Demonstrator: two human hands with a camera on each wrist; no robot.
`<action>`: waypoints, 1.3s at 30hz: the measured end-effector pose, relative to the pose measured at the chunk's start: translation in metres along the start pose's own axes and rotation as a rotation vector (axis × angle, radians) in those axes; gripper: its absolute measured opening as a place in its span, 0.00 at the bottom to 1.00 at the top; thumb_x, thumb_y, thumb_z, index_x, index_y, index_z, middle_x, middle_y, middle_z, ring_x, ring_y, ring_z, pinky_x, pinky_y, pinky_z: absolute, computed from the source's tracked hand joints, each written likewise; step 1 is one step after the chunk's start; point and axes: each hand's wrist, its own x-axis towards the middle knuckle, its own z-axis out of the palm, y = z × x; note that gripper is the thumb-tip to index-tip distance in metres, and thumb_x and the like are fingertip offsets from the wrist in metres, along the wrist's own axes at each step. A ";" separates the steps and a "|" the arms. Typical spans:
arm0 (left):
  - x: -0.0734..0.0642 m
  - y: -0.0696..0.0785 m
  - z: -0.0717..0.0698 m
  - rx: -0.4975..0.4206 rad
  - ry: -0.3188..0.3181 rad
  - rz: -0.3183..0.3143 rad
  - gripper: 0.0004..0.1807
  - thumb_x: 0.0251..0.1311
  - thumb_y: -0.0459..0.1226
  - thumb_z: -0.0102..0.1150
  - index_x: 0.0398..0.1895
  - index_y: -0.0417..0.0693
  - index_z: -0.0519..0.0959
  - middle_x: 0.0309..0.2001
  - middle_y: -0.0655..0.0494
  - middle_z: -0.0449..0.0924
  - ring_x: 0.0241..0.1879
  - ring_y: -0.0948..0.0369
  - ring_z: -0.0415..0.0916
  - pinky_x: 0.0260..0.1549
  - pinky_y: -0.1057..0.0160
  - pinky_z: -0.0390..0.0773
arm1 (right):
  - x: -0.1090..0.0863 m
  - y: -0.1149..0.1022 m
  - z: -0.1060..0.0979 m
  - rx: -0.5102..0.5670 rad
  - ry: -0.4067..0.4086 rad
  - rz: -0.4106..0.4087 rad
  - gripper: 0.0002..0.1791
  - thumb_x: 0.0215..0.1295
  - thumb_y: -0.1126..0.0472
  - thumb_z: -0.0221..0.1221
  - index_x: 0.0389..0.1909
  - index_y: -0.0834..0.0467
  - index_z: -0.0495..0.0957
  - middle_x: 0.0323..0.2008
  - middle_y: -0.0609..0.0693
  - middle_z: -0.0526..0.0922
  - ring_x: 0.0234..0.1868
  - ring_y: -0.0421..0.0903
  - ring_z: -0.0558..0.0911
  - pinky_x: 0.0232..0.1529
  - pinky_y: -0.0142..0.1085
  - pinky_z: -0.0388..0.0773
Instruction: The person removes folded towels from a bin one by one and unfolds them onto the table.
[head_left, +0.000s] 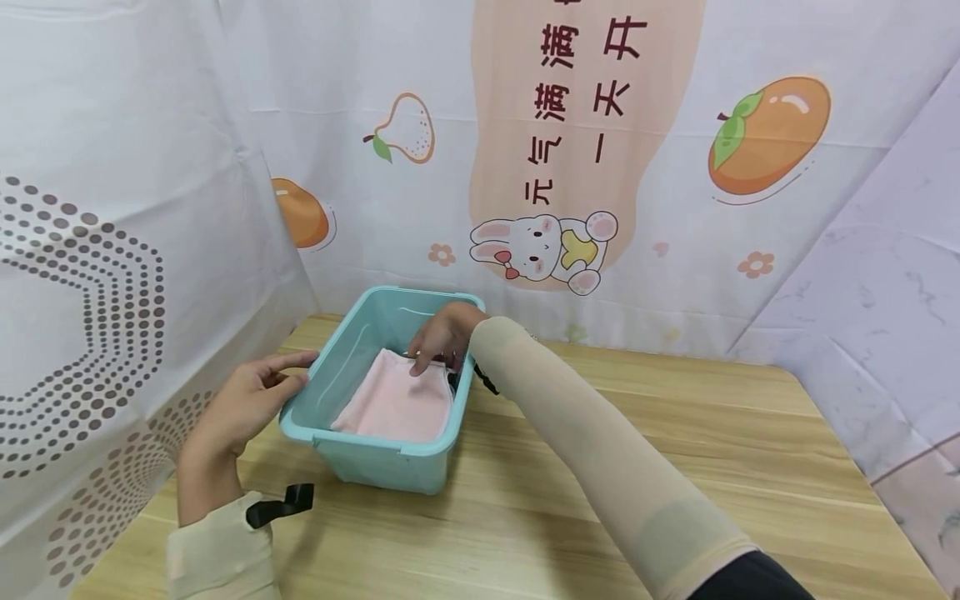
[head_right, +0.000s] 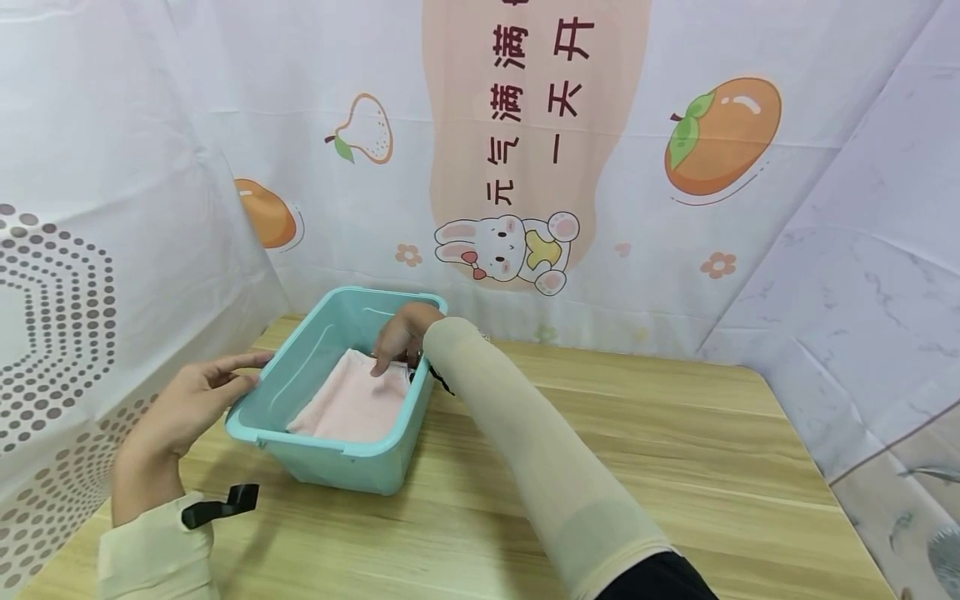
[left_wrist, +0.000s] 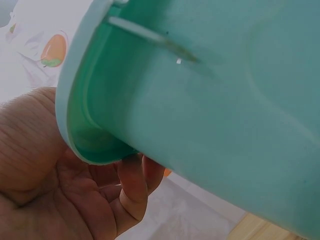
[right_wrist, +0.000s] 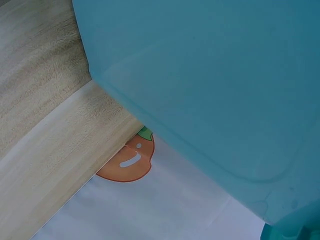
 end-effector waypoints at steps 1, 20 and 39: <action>0.000 0.000 0.000 0.000 0.000 -0.002 0.22 0.76 0.36 0.51 0.67 0.35 0.74 0.50 0.34 0.80 0.39 0.62 0.80 0.35 0.63 0.83 | 0.000 0.000 0.000 0.003 -0.003 -0.003 0.40 0.72 0.50 0.63 0.80 0.47 0.58 0.69 0.51 0.68 0.59 0.51 0.75 0.56 0.44 0.78; -0.004 0.005 -0.002 0.025 0.003 -0.012 0.22 0.77 0.37 0.51 0.68 0.36 0.74 0.49 0.35 0.81 0.39 0.59 0.80 0.34 0.63 0.82 | -0.005 -0.002 0.001 0.036 -0.052 -0.104 0.19 0.73 0.72 0.57 0.62 0.57 0.76 0.48 0.55 0.73 0.43 0.47 0.79 0.59 0.51 0.79; -0.003 0.004 0.000 0.014 0.009 -0.035 0.22 0.77 0.38 0.51 0.69 0.38 0.74 0.57 0.34 0.78 0.43 0.58 0.80 0.38 0.64 0.82 | -0.005 0.003 -0.003 -0.003 0.019 -0.358 0.13 0.72 0.69 0.56 0.54 0.60 0.78 0.45 0.54 0.77 0.36 0.46 0.78 0.37 0.39 0.79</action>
